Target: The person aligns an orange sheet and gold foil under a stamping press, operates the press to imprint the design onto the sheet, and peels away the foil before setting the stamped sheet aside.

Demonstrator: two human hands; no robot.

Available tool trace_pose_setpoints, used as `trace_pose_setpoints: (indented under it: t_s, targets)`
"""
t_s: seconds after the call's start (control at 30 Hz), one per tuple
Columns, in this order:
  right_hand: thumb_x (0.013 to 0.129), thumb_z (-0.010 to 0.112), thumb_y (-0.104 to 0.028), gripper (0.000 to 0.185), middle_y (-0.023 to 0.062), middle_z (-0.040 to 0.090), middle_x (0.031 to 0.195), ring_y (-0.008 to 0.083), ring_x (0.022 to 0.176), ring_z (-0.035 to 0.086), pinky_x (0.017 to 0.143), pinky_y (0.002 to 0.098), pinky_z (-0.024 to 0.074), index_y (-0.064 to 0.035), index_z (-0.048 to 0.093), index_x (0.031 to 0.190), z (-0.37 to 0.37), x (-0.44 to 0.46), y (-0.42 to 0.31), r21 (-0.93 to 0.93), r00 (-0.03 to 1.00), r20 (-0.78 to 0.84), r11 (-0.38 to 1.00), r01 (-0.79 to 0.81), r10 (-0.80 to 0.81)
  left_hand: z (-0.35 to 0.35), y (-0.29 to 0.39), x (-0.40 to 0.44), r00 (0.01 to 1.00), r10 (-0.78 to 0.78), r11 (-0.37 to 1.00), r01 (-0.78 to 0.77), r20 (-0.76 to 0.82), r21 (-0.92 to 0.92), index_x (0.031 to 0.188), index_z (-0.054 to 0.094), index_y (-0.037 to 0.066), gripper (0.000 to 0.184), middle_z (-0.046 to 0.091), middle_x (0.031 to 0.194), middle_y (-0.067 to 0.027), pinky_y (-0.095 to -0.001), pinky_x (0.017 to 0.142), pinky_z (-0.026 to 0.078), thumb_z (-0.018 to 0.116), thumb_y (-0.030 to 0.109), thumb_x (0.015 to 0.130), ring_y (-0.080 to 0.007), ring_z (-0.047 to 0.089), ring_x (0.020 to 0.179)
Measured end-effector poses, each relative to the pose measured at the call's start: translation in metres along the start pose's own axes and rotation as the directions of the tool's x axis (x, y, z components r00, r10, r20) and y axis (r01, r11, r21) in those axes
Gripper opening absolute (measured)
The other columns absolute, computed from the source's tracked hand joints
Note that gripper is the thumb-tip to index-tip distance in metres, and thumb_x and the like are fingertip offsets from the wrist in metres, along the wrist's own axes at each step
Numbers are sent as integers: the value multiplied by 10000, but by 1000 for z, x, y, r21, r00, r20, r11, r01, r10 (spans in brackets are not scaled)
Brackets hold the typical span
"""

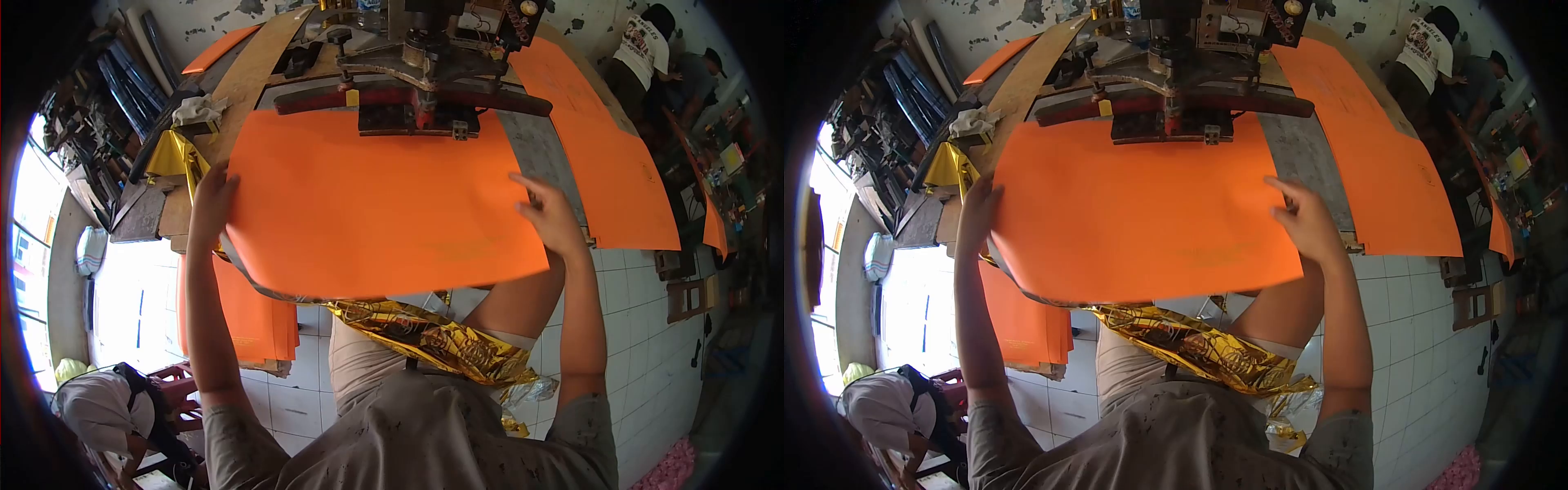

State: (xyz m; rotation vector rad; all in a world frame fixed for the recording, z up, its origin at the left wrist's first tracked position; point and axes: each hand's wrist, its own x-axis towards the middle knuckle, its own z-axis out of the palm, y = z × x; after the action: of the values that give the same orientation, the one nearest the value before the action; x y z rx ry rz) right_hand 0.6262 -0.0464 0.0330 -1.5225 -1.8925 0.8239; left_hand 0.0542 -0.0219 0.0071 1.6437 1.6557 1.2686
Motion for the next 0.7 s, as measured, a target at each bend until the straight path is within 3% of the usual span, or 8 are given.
trace_pose_setpoints:
  t_s: [0.1, 0.2, 0.3, 0.4, 0.47, 0.53, 0.6, 0.7]
  targets:
    - [932, 663, -37, 500, 122, 627, 1246, 243, 979, 610, 913, 349, 503, -61, 582, 1426, -1, 46, 2, -149, 996, -4, 985, 88, -90, 8, 4, 49, 995, -99, 969, 104, -31, 226, 1332, 570, -29, 414, 734, 1127, -173, -343, 889, 536, 619, 158, 966, -246, 708, 1017]
    - [951, 684, -129, 462, 148, 600, 1333, 317, 1167, 567, 1044, 407, 457, -69, 601, 1401, 12, 89, 31, -225, 952, -38, 931, 288, -304, 11, -32, 95, 997, -38, 931, 62, -74, 359, 1306, 582, -13, 412, 741, 1089, -181, -406, 865, 549, 632, 202, 958, -335, 720, 970]
    - [963, 687, -211, 438, 144, 588, 1363, 336, 1260, 522, 1100, 449, 418, -75, 620, 1374, 25, 105, 33, -376, 925, -67, 869, 323, -373, 17, -38, 113, 985, -44, 888, 116, -169, 445, 1344, 576, 23, 445, 715, 1146, -179, -458, 910, 532, 641, 245, 964, -379, 682, 1062]
    - [1003, 634, -277, 408, 119, 591, 1362, 323, 1278, 512, 1123, 465, 379, -84, 631, 1363, 27, 94, 33, -427, 915, -119, 852, 302, -384, 22, -41, 95, 963, 155, 697, 52, -221, 715, 1379, 568, 58, 490, 672, 1231, -172, -484, 976, 493, 660, 304, 966, -363, 628, 1171]
    - [1018, 609, -276, 397, 104, 591, 1374, 317, 1298, 507, 1135, 470, 363, -88, 630, 1366, 24, 74, 28, -429, 918, -132, 856, 288, -375, 31, -10, 57, 910, 378, 531, -64, -169, 845, 1398, 561, 82, 498, 632, 1293, -162, -476, 1041, 451, 664, 312, 968, -356, 564, 1262]
    - [1028, 588, -263, 387, 91, 590, 1397, 311, 1338, 493, 1150, 475, 345, -87, 628, 1369, 20, 40, 15, -396, 928, -119, 875, 280, -352, 47, 31, 9, 914, 395, 674, -218, -95, 706, 1365, 588, 73, 465, 641, 1271, -149, -478, 1073, 427, 668, 295, 965, -372, 559, 1256]
    - [1037, 562, -280, 397, 69, 573, 1447, 296, 1396, 459, 1165, 485, 327, -90, 623, 1381, 28, 8, 13, -431, 915, -50, 836, 341, -399, 58, 51, -34, 969, 246, 814, -210, 7, 542, 1323, 621, 66, 395, 638, 1308, -140, -493, 1113, 390, 635, 252, 975, -368, 540, 1300]
    - [1051, 522, -331, 428, 37, 542, 1510, 274, 1459, 412, 1186, 500, 300, -100, 615, 1398, 47, -22, 13, -529, 909, 18, 767, 362, -416, 75, 45, -77, 918, 353, 700, -386, 179, 601, 1287, 650, 63, 351, 618, 1392, -127, -517, 1144, 349, 559, 244, 1001, -342, 530, 1346]
